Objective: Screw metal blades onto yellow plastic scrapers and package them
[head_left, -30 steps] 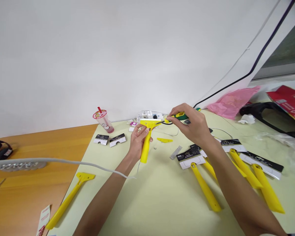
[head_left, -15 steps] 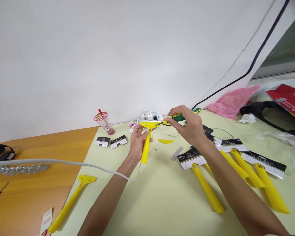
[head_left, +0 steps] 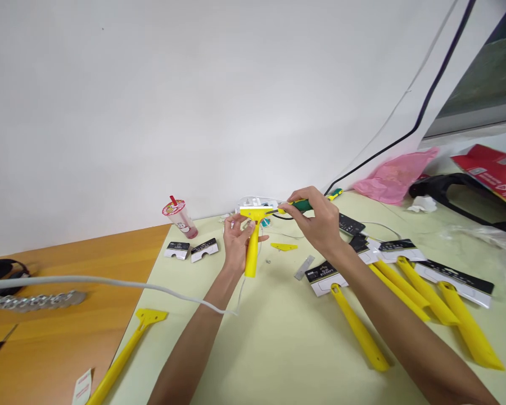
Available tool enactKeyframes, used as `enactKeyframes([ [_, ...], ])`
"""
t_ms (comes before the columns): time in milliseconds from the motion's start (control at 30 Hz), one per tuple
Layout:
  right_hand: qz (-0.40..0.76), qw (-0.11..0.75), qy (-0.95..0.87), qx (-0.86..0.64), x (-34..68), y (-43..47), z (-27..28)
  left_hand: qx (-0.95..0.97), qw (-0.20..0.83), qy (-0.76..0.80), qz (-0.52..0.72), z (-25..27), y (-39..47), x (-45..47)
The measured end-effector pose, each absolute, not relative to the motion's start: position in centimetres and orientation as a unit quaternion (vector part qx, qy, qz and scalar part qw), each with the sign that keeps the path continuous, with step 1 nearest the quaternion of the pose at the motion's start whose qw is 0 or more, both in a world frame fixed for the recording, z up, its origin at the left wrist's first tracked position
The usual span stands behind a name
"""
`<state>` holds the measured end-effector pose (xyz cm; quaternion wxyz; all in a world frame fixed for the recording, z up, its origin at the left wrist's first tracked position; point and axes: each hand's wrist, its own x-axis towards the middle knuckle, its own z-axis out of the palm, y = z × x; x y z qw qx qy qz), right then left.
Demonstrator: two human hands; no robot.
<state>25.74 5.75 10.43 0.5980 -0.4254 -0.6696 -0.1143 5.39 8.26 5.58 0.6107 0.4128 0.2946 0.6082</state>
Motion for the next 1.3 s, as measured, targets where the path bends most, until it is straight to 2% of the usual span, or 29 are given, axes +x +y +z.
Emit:
enactKeyframes([
  [267, -0.097, 0.609, -0.666, -0.419, 25.8, 4.8, 11.7, 0.45, 0.591, 0.278, 0.609, 6.8, 8.2, 5.7],
  [467, -0.054, 0.591, -0.723, -0.353, 26.3, 3.5, 13.0, 0.458, 0.583, 0.258, 0.62, 7.7, 8.5, 5.8],
  [800, -0.108, 0.674, -0.663, -0.308, 26.7, 3.5, 13.4, 0.465, 0.566, 0.205, 0.649, 10.1, 9.1, 6.2],
  [1067, -0.239, 0.643, -0.674, -0.274, 27.3, 3.3, 13.9, 0.482, 0.571, 0.204, 0.632, 10.0, 8.8, 6.9],
  [1300, -0.068, 0.567, -0.773, -0.278, 26.6, 1.7, 14.7, 0.468, 0.583, 0.219, 0.627, 9.3, 8.3, 6.2],
])
